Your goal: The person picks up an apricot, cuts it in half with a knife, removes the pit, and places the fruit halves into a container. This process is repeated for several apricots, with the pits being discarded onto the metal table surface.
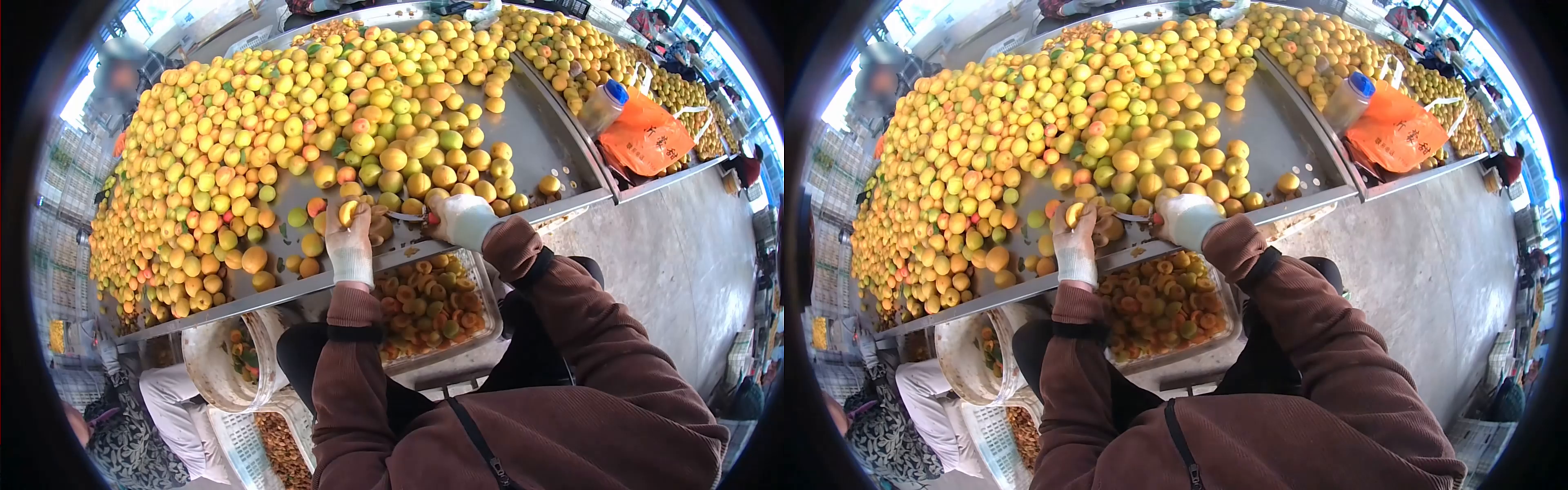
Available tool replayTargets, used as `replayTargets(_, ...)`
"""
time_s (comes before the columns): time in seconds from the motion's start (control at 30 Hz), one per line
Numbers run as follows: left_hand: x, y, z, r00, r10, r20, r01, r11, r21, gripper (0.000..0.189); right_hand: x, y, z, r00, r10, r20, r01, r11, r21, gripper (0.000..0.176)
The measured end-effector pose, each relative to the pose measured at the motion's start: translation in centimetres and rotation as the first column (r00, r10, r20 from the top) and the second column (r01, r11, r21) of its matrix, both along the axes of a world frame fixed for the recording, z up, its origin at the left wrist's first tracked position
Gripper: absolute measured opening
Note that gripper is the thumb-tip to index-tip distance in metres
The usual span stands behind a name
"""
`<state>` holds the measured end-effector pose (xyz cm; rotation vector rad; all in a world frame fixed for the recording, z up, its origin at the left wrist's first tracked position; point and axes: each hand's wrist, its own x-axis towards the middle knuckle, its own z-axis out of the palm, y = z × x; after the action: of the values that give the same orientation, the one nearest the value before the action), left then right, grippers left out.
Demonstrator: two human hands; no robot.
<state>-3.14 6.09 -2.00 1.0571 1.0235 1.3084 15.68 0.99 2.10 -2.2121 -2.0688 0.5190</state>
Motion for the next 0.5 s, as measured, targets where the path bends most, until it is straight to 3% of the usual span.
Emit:
replayTargets(0.07, -0.4, -0.1, 0.2, 0.999, 0.023, -0.039, -0.023, 1.0, -0.015, 0.022, -0.2, 0.3, 0.6, 1.0, -0.009, -0.004, 0.008, 0.997, -0.076, 0.034)
replayTargets(0.13, -1.2, -0.7, 0.9, 0.996, 0.041, -0.081, -0.044, 0.999, -0.029, 0.021, -0.3, 0.3, 1.3, 0.994, 0.101, 0.035, -0.097, 0.99, -0.105, 0.035)
replayTargets(0.2, -2.2, -1.5, 2.3, 0.992, -0.125, 0.034, 0.127, 0.989, -0.071, 0.02, -0.3, 0.3, 1.1, 0.991, 0.123, 0.048, -0.12, 0.991, -0.062, 0.035)
replayTargets(0.23, -2.6, -2.2, 3.2, 0.991, -0.133, 0.027, 0.134, 0.989, -0.068, 0.02, -0.2, 0.3, 1.0, 0.986, 0.151, 0.07, -0.15, 0.988, -0.023, 0.035)
replayTargets(0.3, -3.3, -3.8, 4.4, 0.833, -0.486, -0.265, 0.469, 0.874, -0.128, 0.026, -0.5, 0.5, 0.5, 0.991, 0.123, 0.054, -0.122, 0.992, -0.018, 0.034)
replayTargets(0.33, -3.3, -4.1, 3.6, 0.735, -0.469, -0.49, 0.578, 0.811, 0.09, 0.031, -0.6, 0.6, 0.3, 0.994, 0.103, 0.043, -0.103, 0.995, -0.019, 0.033)
replayTargets(0.37, -3.0, -4.7, 2.7, 0.625, -0.374, -0.685, 0.693, 0.67, 0.266, 0.035, -0.8, 0.5, 0.5, 0.995, 0.097, 0.038, -0.097, 0.995, -0.015, 0.033)
replayTargets(0.4, -2.8, -5.8, 2.9, 0.621, -0.374, -0.689, 0.696, 0.667, 0.265, 0.035, -1.0, 0.3, 0.9, 0.996, 0.084, 0.037, -0.083, 0.996, -0.029, 0.032)
replayTargets(0.47, -2.2, -7.9, 3.6, 0.42, -0.568, -0.708, 0.703, 0.697, -0.142, 0.037, -1.2, 0.1, 0.8, 0.996, 0.076, 0.038, -0.075, 0.996, -0.041, 0.03)
replayTargets(0.5, -2.0, -7.9, 3.4, 0.424, -0.564, -0.709, 0.7, 0.7, -0.138, 0.037, -1.1, 0.0, 0.3, 0.993, 0.106, 0.061, -0.106, 0.994, 0.005, 0.028)
